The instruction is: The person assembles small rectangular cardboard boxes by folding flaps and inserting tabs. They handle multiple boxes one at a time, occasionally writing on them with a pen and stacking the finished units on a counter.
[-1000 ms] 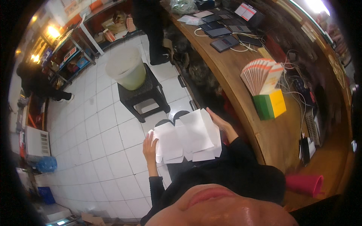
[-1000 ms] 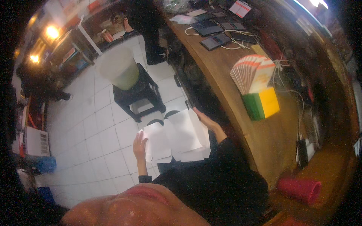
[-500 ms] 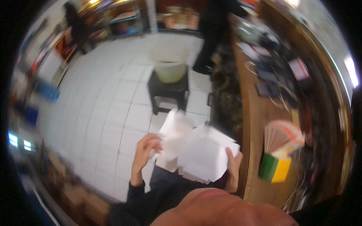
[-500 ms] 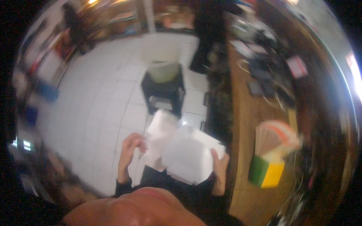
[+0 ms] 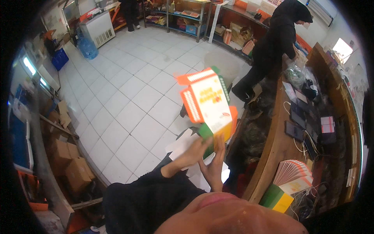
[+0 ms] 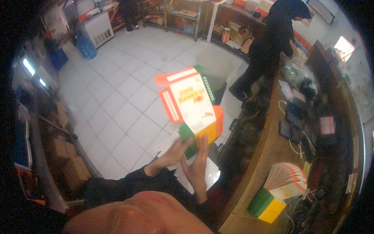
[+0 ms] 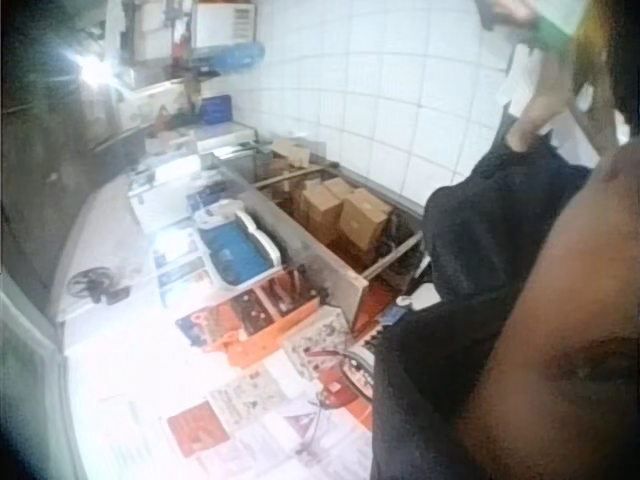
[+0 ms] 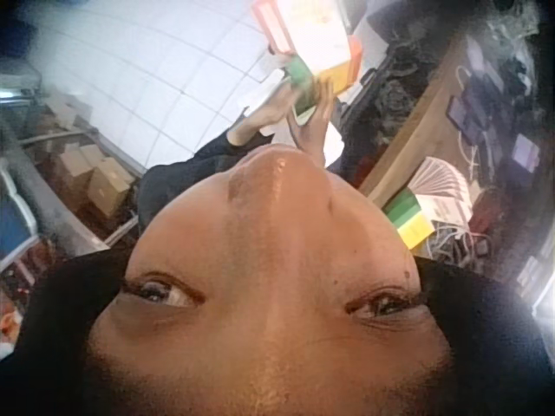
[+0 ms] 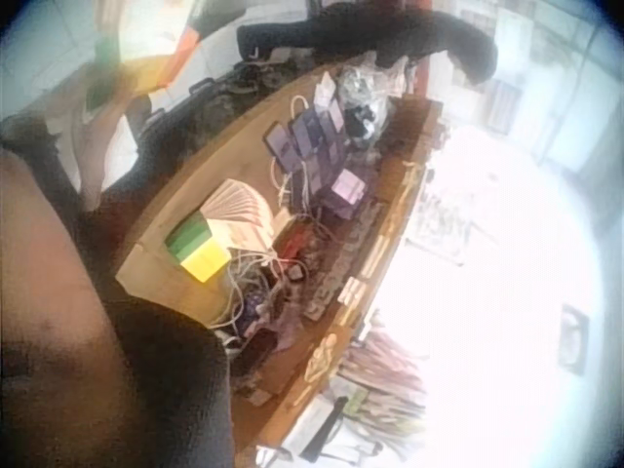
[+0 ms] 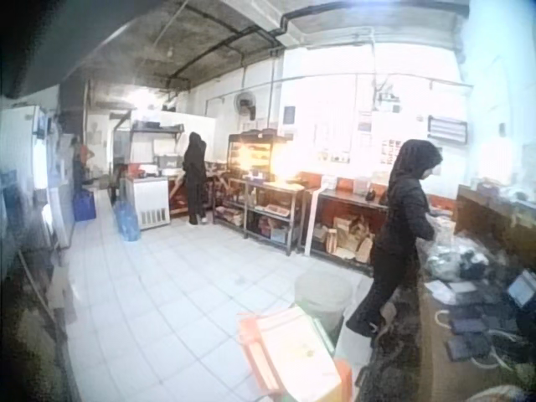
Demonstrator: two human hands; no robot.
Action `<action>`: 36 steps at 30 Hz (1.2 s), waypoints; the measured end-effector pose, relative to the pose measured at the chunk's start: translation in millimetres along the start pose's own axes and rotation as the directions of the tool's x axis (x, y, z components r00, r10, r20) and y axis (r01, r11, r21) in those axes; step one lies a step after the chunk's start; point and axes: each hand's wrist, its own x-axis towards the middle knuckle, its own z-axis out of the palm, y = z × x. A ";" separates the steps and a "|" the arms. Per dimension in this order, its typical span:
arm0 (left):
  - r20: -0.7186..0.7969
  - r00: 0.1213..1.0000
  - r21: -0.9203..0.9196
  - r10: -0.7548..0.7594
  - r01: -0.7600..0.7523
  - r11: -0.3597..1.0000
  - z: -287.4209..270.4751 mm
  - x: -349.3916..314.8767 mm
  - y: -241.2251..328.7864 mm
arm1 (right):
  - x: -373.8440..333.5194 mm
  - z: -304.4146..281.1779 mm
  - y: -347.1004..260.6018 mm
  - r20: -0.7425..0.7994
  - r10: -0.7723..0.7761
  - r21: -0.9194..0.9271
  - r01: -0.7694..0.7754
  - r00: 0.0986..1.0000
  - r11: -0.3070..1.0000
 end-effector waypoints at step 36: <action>-0.266 0.934 0.054 0.237 -0.231 0.971 -11.4 -2.3 -81.6 | -6.1 -25.2 31.6 -0.217 0.025 0.230 0.026 0.976 0.973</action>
